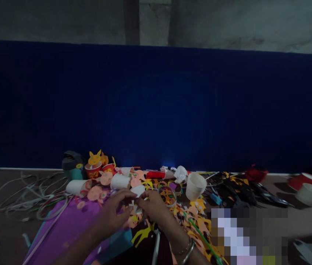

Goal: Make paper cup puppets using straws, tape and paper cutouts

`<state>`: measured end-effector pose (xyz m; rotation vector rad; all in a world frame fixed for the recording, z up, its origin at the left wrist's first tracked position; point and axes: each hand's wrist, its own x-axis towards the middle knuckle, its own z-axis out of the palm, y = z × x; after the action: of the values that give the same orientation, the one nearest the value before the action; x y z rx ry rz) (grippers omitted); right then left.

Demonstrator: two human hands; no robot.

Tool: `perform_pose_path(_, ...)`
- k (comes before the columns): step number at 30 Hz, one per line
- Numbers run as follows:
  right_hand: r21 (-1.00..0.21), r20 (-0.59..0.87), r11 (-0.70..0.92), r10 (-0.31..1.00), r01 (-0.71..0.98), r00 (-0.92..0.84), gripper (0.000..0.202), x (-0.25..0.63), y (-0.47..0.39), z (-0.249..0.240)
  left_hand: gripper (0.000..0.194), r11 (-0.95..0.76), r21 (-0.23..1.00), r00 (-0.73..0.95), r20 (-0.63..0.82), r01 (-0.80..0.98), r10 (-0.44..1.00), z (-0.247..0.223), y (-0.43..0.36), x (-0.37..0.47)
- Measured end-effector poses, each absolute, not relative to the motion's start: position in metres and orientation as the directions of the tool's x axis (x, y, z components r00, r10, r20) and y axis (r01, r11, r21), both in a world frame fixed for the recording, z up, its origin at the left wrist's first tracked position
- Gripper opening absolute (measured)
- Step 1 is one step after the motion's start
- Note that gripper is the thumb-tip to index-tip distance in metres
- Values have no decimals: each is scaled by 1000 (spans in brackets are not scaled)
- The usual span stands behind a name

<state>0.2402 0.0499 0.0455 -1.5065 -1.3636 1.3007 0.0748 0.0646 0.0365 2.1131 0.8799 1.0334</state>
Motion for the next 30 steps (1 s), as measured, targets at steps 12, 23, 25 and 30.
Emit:
perform_pose_path(12, -785, -224, -44, 950, 618, -217, 24, 280, 54, 48, 16, -310, 920, 318, 227, 240, 921, 29, 66, 84)
perform_pose_path(23, -171, -81, -33, 997, 985, 19, 10, 317, 61, 30, 8, 427, 831, 384, -286, -357, 878, 32, 68, 85)
perform_pose_path(25, -190, -27, 2, 1000, 982, -8, 9, 316, 61, 36, 18, 412, 845, 399, -266, -342, 878, 32, 68, 86)
perform_pose_path(30, -393, 109, 136, 989, 909, -100, 3, 303, 55, 58, 24, 180, 975, 322, -131, -128, 938, 28, 67, 88)
